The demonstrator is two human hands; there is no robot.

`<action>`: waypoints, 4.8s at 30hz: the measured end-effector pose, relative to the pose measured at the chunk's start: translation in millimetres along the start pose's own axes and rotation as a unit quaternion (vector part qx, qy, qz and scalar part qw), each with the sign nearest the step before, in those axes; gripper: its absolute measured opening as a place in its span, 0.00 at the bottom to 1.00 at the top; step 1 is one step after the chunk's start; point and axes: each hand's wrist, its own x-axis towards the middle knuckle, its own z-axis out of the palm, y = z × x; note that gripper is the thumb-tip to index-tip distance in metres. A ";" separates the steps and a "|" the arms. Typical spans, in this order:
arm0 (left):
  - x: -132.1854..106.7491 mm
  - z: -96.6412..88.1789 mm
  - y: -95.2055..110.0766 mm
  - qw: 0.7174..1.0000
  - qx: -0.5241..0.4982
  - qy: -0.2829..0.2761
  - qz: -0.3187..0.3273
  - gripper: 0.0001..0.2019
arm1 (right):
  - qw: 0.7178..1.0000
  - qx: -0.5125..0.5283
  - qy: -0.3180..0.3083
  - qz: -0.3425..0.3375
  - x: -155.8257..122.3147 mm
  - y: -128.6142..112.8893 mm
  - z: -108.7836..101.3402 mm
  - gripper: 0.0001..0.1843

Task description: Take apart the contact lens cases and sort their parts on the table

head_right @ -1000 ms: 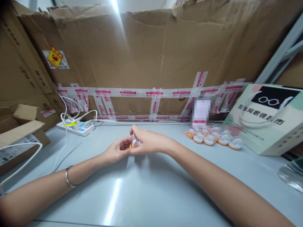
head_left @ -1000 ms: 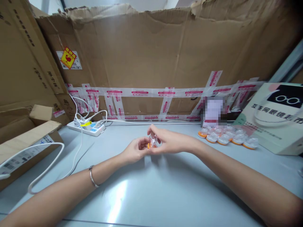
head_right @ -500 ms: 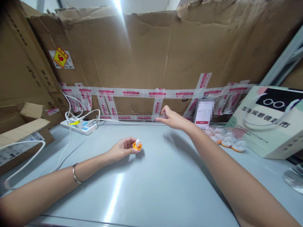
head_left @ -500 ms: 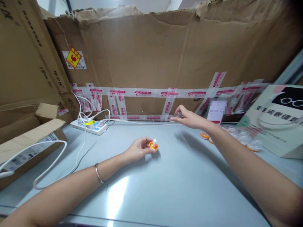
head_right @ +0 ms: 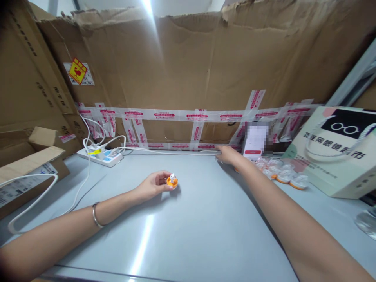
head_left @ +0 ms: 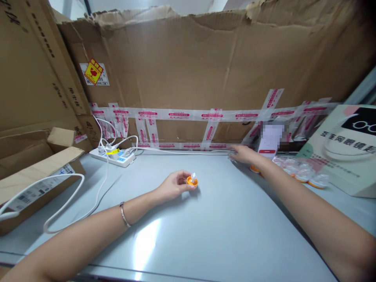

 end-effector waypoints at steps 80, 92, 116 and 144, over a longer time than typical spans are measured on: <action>-21.6 7.5 24.5 0.726 0.504 0.091 0.459 0.08 | 0.734 0.674 -0.081 -0.016 -124.8 -145.5 2.0 0.19; -32.2 10.6 26.9 0.559 0.698 0.062 0.443 0.11 | 0.750 0.657 -0.061 -0.031 -125.2 -148.9 9.2 0.18; -13.5 6.2 14.4 0.764 0.459 0.080 0.445 0.07 | 0.659 0.730 -0.147 0.104 -114.0 -149.6 4.5 0.11; 11.2 -16.9 2.3 0.937 0.198 0.227 0.177 0.14 | 0.937 0.333 0.103 0.025 -46.1 -74.6 50.7 0.10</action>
